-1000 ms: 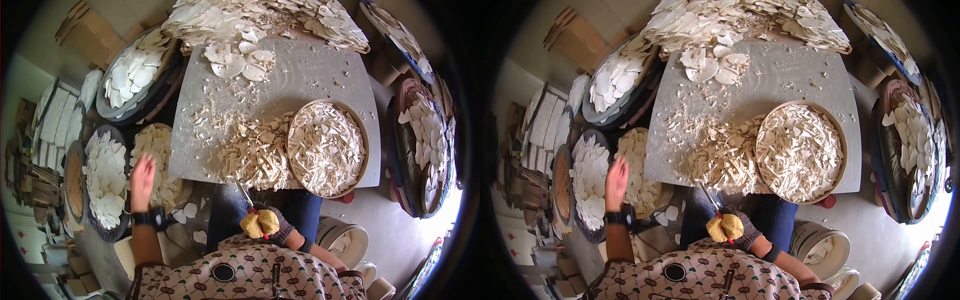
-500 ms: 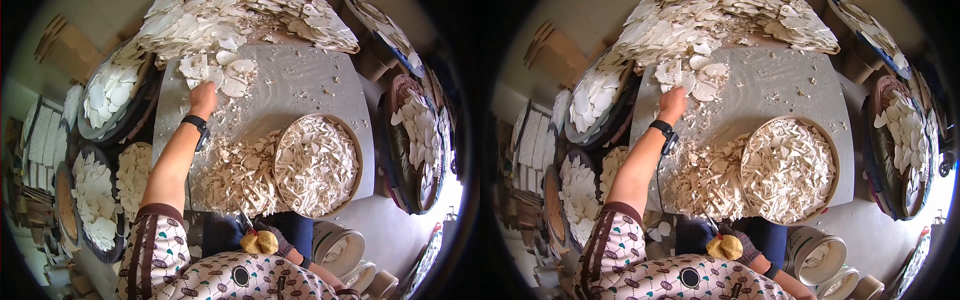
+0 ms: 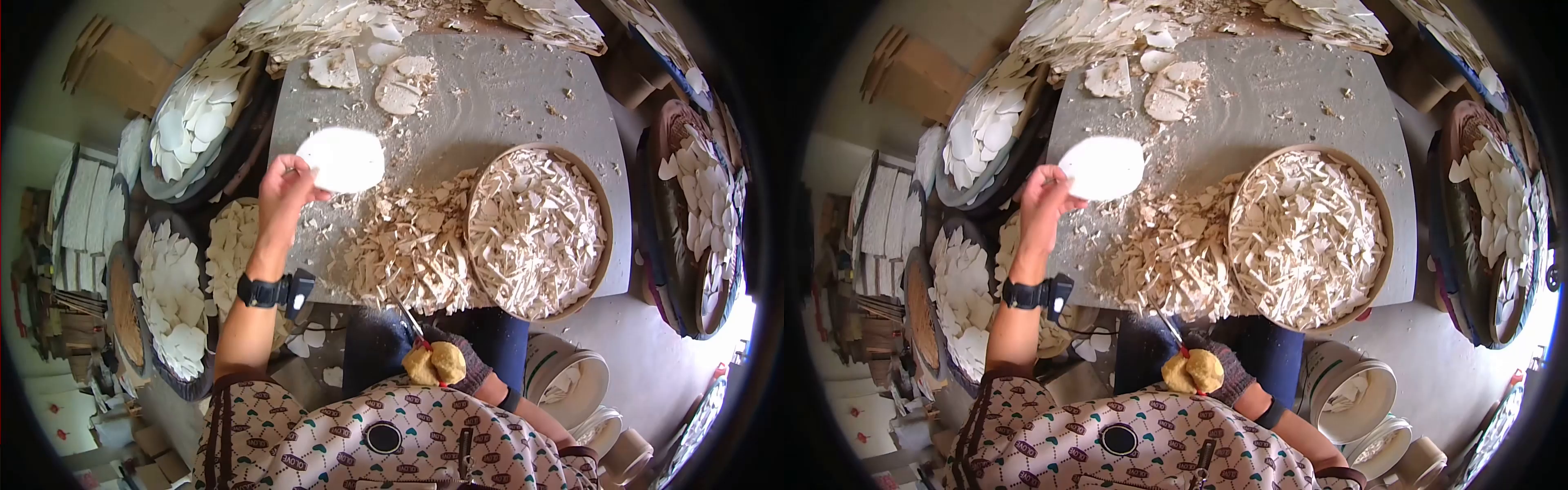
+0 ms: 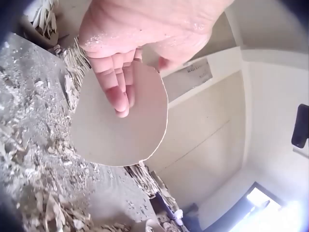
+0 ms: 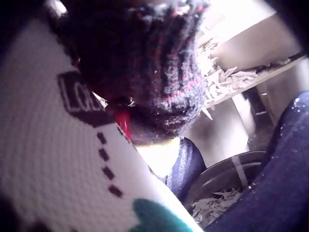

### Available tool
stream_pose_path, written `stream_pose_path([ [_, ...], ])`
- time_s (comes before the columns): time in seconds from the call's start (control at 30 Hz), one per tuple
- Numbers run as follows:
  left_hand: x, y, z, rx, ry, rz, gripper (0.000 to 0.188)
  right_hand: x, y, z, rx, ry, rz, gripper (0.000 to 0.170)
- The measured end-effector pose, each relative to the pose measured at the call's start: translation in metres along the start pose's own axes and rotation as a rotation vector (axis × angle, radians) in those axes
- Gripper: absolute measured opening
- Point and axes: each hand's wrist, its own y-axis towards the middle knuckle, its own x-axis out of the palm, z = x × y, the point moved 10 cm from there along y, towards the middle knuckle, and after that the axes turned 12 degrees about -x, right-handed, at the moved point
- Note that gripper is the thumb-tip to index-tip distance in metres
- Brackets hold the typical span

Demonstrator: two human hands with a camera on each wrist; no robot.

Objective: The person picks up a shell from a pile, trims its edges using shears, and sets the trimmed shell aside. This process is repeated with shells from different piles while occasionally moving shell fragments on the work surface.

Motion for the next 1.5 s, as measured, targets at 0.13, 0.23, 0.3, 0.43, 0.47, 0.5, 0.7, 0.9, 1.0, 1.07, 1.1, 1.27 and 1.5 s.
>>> stream_pose_path([
  [0.13, 0.01, -0.053, 0.006, 0.164, -0.011, 0.068, 0.041, 0.045, -0.007, -0.042, -0.27, -0.817, -0.124, 0.015],
  [0.23, 0.009, -0.072, -0.005, 0.126, 0.002, 0.026, 0.044, 0.041, -0.014, -0.034, -0.253, -0.787, -0.119, 0.017],
  [0.3, 0.009, -0.08, -0.014, 0.061, -0.007, -0.003, 0.042, 0.017, -0.013, -0.014, -0.134, -0.644, -0.063, 0.021],
  [0.43, 0.003, -0.101, -0.012, 0.135, 0.008, -0.012, 0.029, 0.025, -0.017, -0.017, -0.171, -0.835, -0.121, 0.021],
  [0.47, -0.001, -0.106, -0.01, 0.191, 0.024, 0.009, 0.027, 0.03, -0.019, -0.02, -0.187, -0.873, -0.132, 0.021],
  [0.5, -0.002, -0.112, -0.006, 0.246, 0.039, 0.028, 0.024, 0.036, -0.022, -0.022, -0.203, -0.911, -0.143, 0.021],
  [0.7, -0.021, -0.12, 0.0, 0.165, -0.093, 0.084, 0.028, 0.106, -0.034, -0.052, -0.449, -0.209, -0.517, 0.019],
  [0.9, 0.052, -0.125, 0.012, -0.047, -0.048, -0.344, 0.017, -0.041, -0.013, -0.067, -0.625, 0.099, -0.136, 0.022],
  [1.0, 0.111, -0.142, -0.014, -0.177, 0.04, -0.531, 0.016, -0.002, -0.043, -0.092, -0.521, 0.129, -0.257, 0.042],
  [1.07, 0.146, -0.157, -0.033, -0.238, 0.05, -0.622, 0.015, 0.036, -0.068, -0.118, -0.614, 0.131, -0.366, 0.034],
  [1.1, 0.159, -0.163, -0.042, -0.249, 0.071, -0.668, 0.015, 0.052, -0.078, -0.122, -0.59, 0.125, -0.411, 0.032],
  [1.27, 0.171, -0.183, -0.056, -0.315, 0.16, -0.756, 0.038, 0.048, -0.099, -0.168, -0.544, -0.68, -0.334, 0.025],
  [1.5, 0.101, -0.177, -0.049, -0.393, -0.008, -0.432, 0.034, 0.104, -0.171, -0.483, -1.007, -0.494, -0.164, 0.024],
])
